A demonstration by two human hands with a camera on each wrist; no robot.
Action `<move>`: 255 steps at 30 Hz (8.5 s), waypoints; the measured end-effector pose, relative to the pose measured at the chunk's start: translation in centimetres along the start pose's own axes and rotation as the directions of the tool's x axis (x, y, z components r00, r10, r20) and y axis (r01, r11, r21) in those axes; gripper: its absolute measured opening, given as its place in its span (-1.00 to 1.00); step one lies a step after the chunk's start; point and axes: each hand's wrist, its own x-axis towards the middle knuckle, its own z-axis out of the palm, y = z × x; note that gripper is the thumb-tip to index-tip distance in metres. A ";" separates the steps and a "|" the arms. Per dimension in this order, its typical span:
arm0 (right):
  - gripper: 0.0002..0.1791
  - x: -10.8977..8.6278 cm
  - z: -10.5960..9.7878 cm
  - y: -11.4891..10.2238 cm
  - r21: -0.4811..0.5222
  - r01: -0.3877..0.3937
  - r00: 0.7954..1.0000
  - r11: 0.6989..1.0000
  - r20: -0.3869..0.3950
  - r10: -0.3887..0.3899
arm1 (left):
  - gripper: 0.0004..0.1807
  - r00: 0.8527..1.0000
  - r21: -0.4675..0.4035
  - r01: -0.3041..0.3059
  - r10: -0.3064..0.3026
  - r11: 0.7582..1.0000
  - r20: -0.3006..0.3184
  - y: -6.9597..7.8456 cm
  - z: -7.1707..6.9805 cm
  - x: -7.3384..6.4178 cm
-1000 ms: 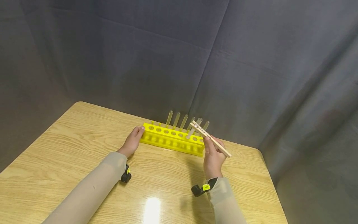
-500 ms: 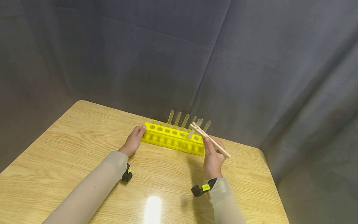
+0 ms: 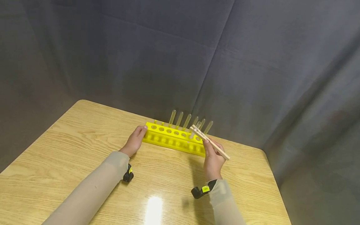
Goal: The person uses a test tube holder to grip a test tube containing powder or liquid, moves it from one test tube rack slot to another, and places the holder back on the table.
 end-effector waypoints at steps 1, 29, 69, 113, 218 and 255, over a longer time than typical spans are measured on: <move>-0.86 0.0 -0.1 0.1 0.000 -0.004 1.000 1.000 -0.004 0.004 | -0.36 1.000 0.000 -0.001 0.001 1.000 0.000 0.0 0.0 0.0; -0.80 -0.2 -1.4 1.8 -0.109 -0.022 1.000 0.994 -0.018 0.020 | -0.40 1.000 -0.011 0.005 -0.005 1.000 -0.011 0.2 0.1 0.0; -0.77 -0.2 -2.1 2.2 -0.265 -0.016 0.999 0.964 0.027 0.024 | -0.30 1.000 -0.031 -0.007 0.007 0.999 -0.015 0.0 0.2 0.0; -0.90 0.0 -0.9 1.1 -0.150 -0.017 1.000 0.989 0.015 0.020 | -0.38 1.000 -0.035 -0.008 0.008 0.999 -0.004 -0.1 0.2 -0.1; -0.90 1.9 -6.0 -1.3 0.053 0.079 0.986 0.995 -0.150 -0.070 | -0.31 0.999 -0.003 -0.010 0.010 1.000 -0.034 -0.1 0.8 0.4; -0.64 1.3 -9.2 1.2 -0.052 -0.141 0.902 0.989 -0.418 0.107 | -0.29 1.000 -0.019 -0.014 0.014 1.000 -0.023 -0.8 0.8 0.5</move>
